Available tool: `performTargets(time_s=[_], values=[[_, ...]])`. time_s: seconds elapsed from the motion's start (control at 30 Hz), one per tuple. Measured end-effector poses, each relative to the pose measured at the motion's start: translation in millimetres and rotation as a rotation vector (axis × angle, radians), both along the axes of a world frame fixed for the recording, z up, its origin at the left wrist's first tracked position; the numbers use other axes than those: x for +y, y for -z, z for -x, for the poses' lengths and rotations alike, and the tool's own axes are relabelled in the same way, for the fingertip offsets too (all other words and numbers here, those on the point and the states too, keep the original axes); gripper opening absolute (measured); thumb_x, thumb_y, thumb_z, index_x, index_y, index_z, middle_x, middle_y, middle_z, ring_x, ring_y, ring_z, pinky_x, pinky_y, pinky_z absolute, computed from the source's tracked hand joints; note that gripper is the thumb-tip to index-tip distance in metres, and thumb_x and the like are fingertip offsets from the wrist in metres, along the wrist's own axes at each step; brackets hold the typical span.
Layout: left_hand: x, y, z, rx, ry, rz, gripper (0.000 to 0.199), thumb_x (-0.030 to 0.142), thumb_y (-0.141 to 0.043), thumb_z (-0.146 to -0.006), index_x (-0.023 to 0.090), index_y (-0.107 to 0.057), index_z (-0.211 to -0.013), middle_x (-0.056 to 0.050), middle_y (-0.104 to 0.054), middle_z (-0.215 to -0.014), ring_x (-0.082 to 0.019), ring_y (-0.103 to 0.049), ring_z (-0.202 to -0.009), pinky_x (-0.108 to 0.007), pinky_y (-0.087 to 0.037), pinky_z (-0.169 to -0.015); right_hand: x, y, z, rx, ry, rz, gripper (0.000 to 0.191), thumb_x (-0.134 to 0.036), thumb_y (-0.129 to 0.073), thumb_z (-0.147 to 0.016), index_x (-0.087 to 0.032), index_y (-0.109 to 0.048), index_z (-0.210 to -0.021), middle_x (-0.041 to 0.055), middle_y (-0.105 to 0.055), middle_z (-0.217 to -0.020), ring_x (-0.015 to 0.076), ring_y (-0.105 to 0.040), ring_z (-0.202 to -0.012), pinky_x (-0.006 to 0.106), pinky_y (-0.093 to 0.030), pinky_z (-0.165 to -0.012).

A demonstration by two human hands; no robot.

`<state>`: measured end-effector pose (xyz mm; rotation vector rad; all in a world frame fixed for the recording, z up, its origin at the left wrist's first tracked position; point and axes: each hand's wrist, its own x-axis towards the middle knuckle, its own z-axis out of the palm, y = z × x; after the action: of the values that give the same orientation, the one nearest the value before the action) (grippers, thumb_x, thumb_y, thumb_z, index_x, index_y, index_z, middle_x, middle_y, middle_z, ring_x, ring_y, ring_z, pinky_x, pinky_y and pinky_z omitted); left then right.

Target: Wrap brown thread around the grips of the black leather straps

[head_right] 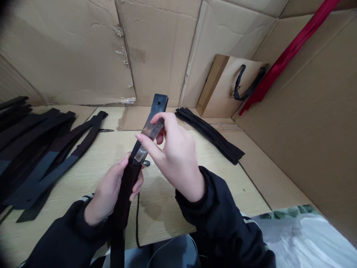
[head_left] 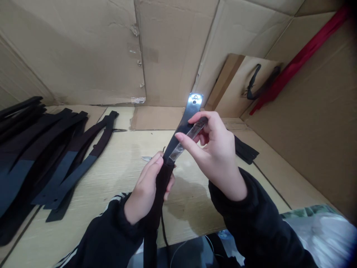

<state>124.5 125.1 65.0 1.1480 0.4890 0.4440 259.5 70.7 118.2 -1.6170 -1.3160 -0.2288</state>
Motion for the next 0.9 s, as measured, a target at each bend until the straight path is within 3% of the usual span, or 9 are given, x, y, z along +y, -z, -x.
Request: performTargets(time_s=[0.1, 0.3, 0.63, 0.9], values=[[1, 1.1, 0, 0.007, -0.008, -0.003, 0.036, 0.052, -0.031, -0.087, 0.018, -0.045, -0.083, 0.005, -0.045, -0.047, -0.006, -0.039, -0.037, -0.018, -0.032, -0.039, -1, -9.6, -6, -0.143, 0.008, 0.064, 0.016, -0.032, -0.062, -0.083, -0.019, -0.054, -0.088, -0.0024, -0.053, -0.067, 0.0111, -0.049, -0.061, 0.028, -0.038, -0.06], [1, 3.1, 3, 0.003, -0.021, 0.014, 0.04, 0.056, -0.035, -0.085, 0.018, -0.045, -0.082, 0.005, -0.047, -0.048, -0.005, -0.039, -0.038, -0.016, -0.033, -0.037, -1, -19.8, -18, 0.085, -0.259, 0.171, 0.018, -0.032, -0.049, -0.092, -0.017, -0.056, -0.083, -0.0035, -0.05, -0.059, 0.0082, -0.046, -0.054, 0.024, -0.034, -0.051], [0, 0.3, 0, 0.03, -0.03, 0.009, 0.038, 0.053, -0.033, -0.086, 0.018, -0.045, -0.082, 0.006, -0.046, -0.047, -0.004, -0.039, -0.037, -0.016, -0.032, -0.037, -2, -22.8, -21, 0.205, -0.256, 0.156, 0.025, -0.03, -0.047, -0.093, -0.016, -0.055, -0.073, -0.0033, -0.049, -0.056, 0.0076, -0.044, -0.052, 0.023, -0.034, -0.053], [0, -0.6, 0, 0.021, -0.023, -0.02, 0.037, 0.054, -0.036, -0.086, 0.018, -0.043, -0.081, 0.006, -0.046, -0.047, -0.005, -0.039, -0.036, -0.017, -0.031, -0.037, -2, -22.4, -18, 0.046, -0.209, 0.238, 0.023, -0.029, -0.046, -0.092, -0.016, -0.055, -0.076, -0.0035, -0.049, -0.055, 0.0078, -0.044, -0.051, 0.023, -0.031, -0.051]])
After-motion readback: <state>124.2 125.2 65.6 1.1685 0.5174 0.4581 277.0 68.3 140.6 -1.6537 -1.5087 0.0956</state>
